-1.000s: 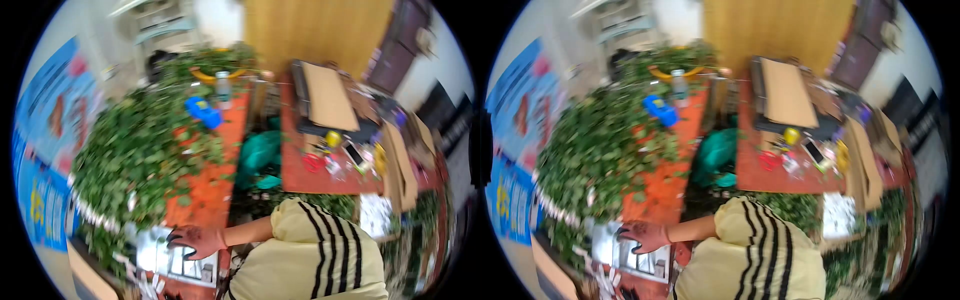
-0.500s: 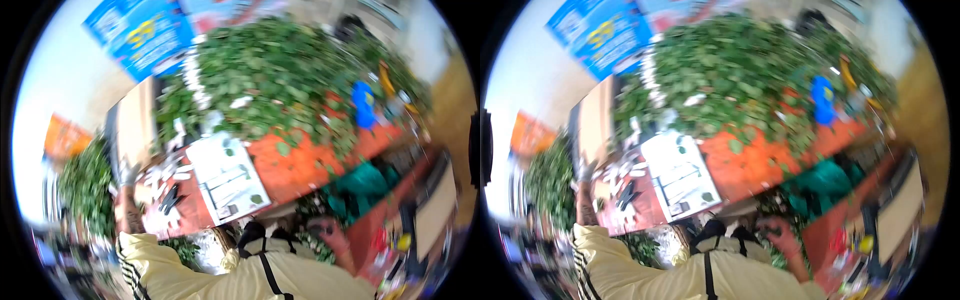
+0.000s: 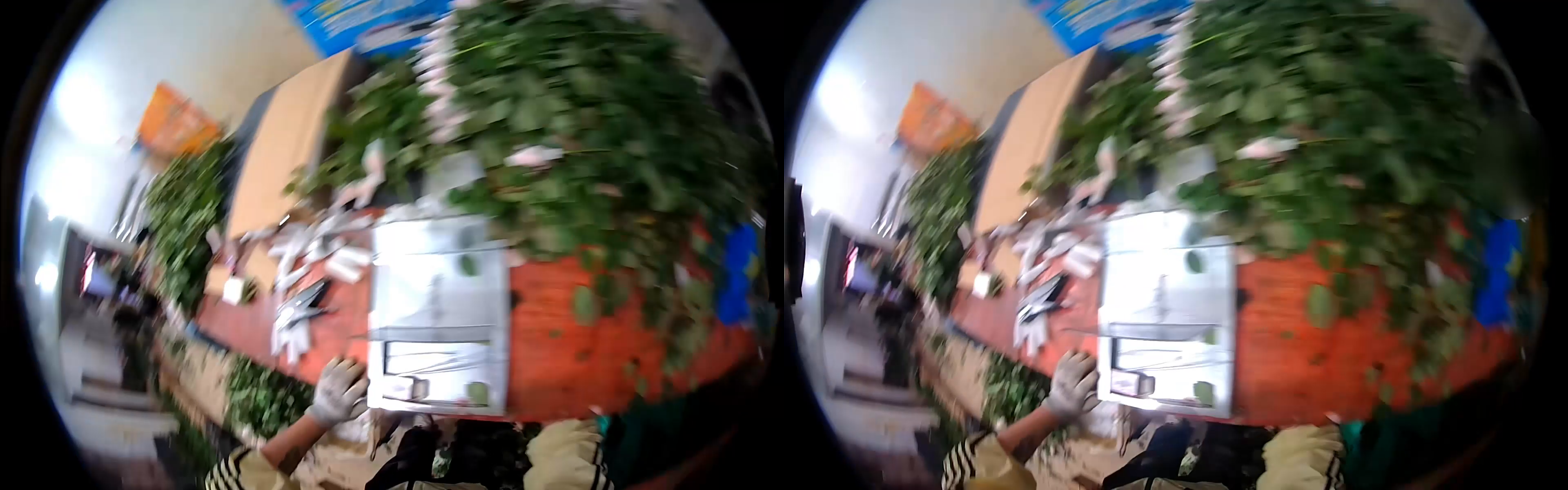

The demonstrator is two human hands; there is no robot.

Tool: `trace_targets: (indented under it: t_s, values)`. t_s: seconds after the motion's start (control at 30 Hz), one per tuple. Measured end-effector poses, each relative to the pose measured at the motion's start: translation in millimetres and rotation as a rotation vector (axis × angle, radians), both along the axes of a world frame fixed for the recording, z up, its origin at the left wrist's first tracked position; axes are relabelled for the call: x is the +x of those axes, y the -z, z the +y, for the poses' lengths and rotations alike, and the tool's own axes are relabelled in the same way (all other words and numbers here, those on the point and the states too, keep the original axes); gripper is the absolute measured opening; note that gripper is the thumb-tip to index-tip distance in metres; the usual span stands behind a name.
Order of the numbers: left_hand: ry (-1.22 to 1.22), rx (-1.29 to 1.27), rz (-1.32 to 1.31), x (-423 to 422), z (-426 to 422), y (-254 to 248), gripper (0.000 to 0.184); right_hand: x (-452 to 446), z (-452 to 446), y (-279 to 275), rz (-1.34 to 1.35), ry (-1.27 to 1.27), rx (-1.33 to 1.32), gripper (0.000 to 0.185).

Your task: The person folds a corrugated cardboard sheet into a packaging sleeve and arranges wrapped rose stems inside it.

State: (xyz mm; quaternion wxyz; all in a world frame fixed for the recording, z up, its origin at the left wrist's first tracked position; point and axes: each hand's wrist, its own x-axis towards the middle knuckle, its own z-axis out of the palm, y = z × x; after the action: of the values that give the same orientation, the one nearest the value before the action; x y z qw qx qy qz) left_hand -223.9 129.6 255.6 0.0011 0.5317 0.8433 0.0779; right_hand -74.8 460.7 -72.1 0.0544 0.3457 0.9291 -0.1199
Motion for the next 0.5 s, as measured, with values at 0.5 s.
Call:
trace_targets:
  t_s: [0.5]
  values:
    - [-0.05, 0.14, 0.065, -5.9, 9.6, 4.5, 0.037, -9.5, 60.4, 106.1, -0.16, 0.067, 0.139, 0.035]
